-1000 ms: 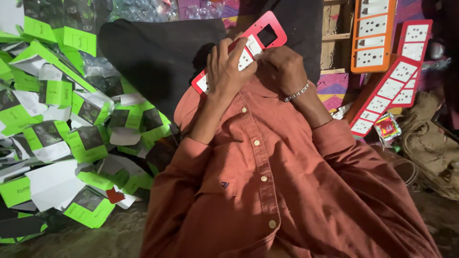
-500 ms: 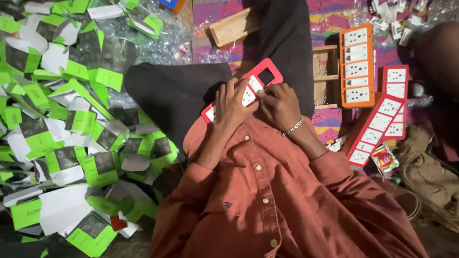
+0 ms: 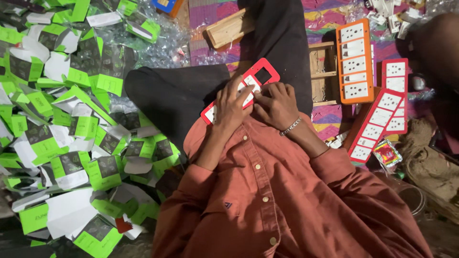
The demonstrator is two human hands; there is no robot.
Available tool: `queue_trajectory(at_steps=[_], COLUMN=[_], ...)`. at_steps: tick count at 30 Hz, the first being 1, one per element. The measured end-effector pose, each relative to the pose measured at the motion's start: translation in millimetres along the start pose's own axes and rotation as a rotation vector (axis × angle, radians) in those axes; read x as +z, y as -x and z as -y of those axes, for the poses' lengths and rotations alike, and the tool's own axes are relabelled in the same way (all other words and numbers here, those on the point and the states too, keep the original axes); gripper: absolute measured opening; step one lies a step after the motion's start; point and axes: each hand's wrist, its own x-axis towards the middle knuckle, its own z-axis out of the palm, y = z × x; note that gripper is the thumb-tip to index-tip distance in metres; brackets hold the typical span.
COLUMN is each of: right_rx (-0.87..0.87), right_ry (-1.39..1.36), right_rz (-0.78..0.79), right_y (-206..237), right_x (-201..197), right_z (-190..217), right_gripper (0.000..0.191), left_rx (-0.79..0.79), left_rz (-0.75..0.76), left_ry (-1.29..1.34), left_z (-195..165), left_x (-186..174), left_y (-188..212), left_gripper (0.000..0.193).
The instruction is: The person sits on the floor and assembles small white electrical components into a red plastic holder. They pick up components from a nearby wooden box and insert them into slots in the holder, repeating the process for multiple units.
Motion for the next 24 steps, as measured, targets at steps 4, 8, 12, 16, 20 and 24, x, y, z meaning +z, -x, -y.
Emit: queue_trajectory(at_steps=[4,8,12,16,20,24], right_rx=[0.043,0.254,0.467,0.604,0.568,0.439], right_ry=[-0.273,-0.285,-0.113,-0.043,-0.011,0.01], right_rz=[-0.154,-0.322,-0.288,-0.078,-0.09,-0.056], right_y=[5.5,32.6,59.1,72.3,60.7,26.2], right_x=[-3.1,-10.3,-28.8,-44.7,-30.3,0.6], right_z=[-12.5,-43.4,-101.2,-145.3,-165.5,-200.5], right_gripper=[0.008,0.015,0.012,0.014,0.016,0.017], left_rx=[0.112,0.112,0.119,0.056,-0.205,-0.395], left_rz=[0.065,0.063,0.016,-0.077,-0.095,-0.122], left_ry=[-0.104,-0.11,-0.048,0.244,0.604,0.783], left_z=[1.7,0.6,-0.3,0.7,2.0,1.2], left_x=[-0.3,-2.3,-16.6,-48.0,-89.7,-123.9], left_y=[-1.3,0.9,-1.2,-8.8,-10.2,3.0], left_gripper=[0.061,0.055,0.053,0.047,0.05,0.057])
